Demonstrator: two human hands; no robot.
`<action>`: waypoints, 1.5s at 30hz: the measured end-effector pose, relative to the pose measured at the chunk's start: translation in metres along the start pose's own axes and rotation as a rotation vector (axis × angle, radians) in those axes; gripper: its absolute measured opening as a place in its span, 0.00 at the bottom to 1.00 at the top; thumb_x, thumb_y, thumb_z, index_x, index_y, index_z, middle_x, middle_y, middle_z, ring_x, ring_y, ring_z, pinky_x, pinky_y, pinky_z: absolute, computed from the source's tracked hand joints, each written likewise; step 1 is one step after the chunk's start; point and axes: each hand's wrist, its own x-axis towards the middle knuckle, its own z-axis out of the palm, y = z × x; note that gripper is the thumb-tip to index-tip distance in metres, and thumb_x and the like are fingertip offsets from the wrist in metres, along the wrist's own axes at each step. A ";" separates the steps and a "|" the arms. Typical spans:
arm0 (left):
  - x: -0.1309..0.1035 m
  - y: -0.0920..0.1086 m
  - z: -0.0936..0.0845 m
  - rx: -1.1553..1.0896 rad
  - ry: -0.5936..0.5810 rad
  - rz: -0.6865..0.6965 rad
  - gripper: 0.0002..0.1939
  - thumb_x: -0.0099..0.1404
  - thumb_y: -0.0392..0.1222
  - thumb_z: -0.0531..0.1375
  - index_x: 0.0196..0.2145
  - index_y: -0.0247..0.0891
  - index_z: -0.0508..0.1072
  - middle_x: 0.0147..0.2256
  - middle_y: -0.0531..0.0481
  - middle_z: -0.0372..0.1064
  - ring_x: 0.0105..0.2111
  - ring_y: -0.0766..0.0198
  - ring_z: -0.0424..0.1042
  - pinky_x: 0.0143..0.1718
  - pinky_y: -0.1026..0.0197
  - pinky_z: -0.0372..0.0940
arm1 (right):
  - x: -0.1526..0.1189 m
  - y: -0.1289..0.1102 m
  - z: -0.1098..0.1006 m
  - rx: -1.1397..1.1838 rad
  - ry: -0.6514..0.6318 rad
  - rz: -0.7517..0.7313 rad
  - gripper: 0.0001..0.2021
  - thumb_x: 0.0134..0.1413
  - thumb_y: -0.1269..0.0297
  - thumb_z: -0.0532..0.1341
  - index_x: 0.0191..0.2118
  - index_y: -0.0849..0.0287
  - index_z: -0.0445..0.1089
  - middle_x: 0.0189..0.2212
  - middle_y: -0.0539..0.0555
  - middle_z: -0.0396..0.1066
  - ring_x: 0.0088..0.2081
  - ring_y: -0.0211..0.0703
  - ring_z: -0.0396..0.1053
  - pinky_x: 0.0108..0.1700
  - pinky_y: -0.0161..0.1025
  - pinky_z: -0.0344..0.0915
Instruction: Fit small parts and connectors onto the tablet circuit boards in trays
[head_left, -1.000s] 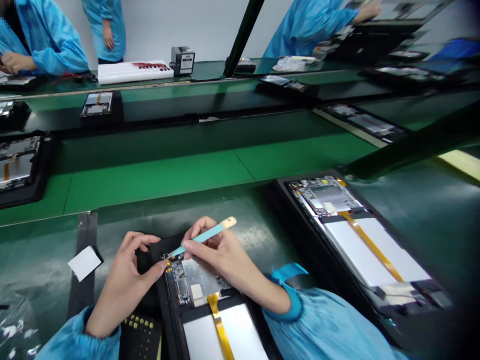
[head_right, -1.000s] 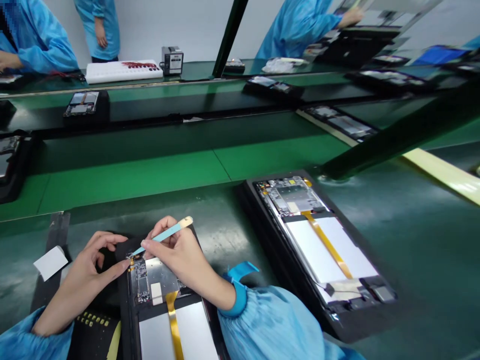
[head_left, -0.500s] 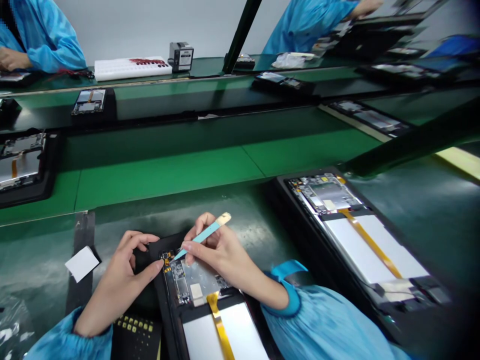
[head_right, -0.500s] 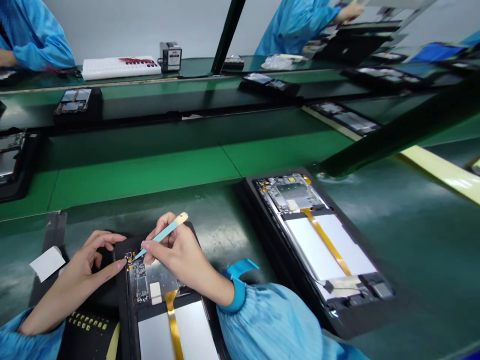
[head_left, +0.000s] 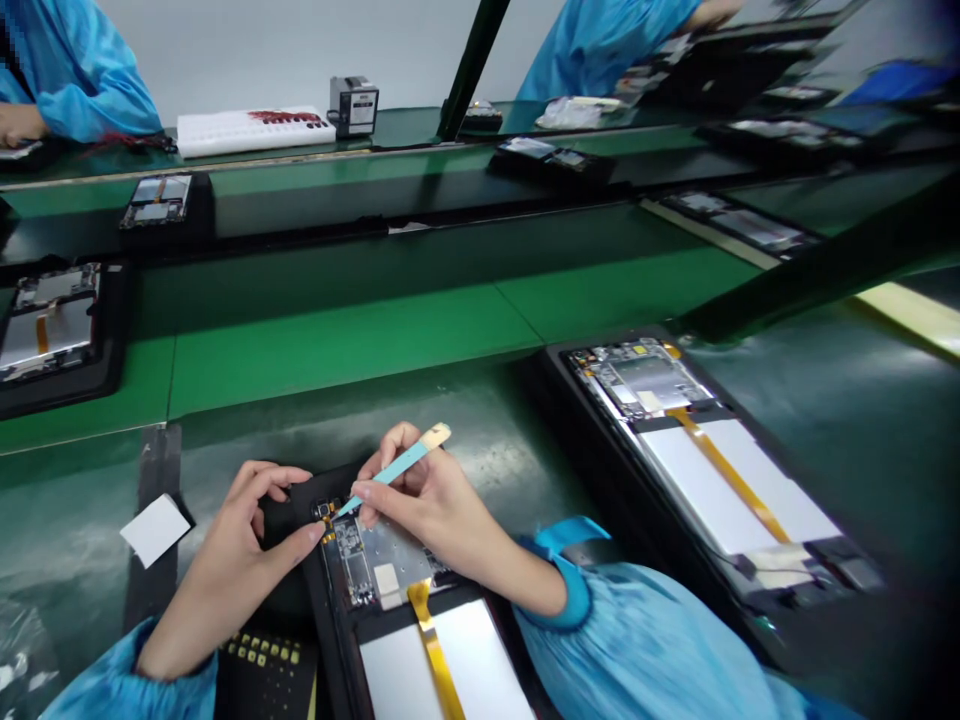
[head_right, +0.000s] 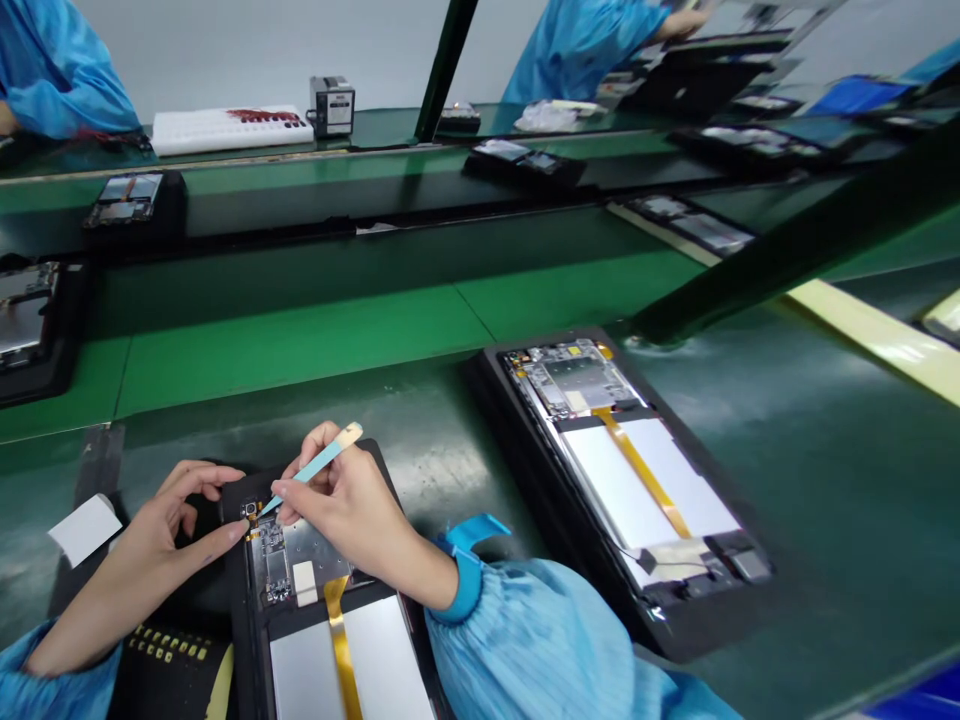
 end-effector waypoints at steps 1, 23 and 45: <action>0.000 -0.001 0.000 0.002 0.007 0.000 0.16 0.53 0.49 0.61 0.40 0.45 0.72 0.39 0.50 0.63 0.35 0.62 0.63 0.29 0.62 0.60 | 0.000 0.000 0.000 0.001 0.001 -0.006 0.18 0.43 0.63 0.69 0.28 0.55 0.55 0.22 0.42 0.69 0.20 0.33 0.70 0.24 0.32 0.66; 0.001 0.001 0.000 0.015 -0.008 0.006 0.16 0.52 0.50 0.60 0.39 0.45 0.72 0.39 0.50 0.62 0.36 0.61 0.62 0.30 0.61 0.58 | -0.001 0.006 0.000 0.055 0.002 -0.067 0.17 0.45 0.65 0.68 0.29 0.55 0.55 0.24 0.43 0.70 0.21 0.31 0.70 0.27 0.32 0.66; 0.001 -0.003 0.002 0.025 0.023 0.015 0.15 0.53 0.48 0.61 0.40 0.45 0.72 0.40 0.50 0.63 0.36 0.61 0.62 0.31 0.61 0.59 | -0.003 0.005 0.000 0.020 0.024 -0.055 0.18 0.45 0.62 0.68 0.29 0.54 0.54 0.24 0.43 0.69 0.21 0.33 0.70 0.24 0.32 0.66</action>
